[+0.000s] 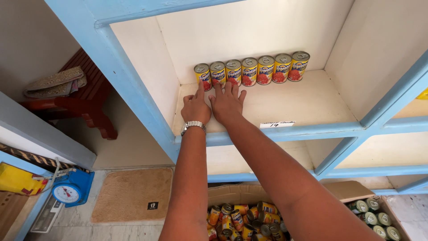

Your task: Stocking canned goods from a cardboard box onto a store shelf.

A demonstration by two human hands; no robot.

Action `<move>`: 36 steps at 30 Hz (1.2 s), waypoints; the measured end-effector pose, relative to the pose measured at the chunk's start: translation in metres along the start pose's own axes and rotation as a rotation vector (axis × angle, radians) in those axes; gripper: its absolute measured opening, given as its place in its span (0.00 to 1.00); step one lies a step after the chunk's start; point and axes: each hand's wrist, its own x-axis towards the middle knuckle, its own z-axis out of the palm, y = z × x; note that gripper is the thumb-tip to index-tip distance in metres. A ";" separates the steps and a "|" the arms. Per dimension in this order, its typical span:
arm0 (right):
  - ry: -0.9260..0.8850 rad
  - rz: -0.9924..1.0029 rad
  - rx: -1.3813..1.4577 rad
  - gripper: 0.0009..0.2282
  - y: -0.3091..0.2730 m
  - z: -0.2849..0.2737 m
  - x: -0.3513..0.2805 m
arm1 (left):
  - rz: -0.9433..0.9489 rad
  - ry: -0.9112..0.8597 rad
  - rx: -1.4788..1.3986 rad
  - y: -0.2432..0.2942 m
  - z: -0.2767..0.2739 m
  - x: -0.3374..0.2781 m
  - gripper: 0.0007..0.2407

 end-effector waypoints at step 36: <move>-0.052 0.086 0.000 0.26 -0.001 -0.008 0.003 | -0.073 -0.098 -0.008 0.003 -0.009 0.002 0.33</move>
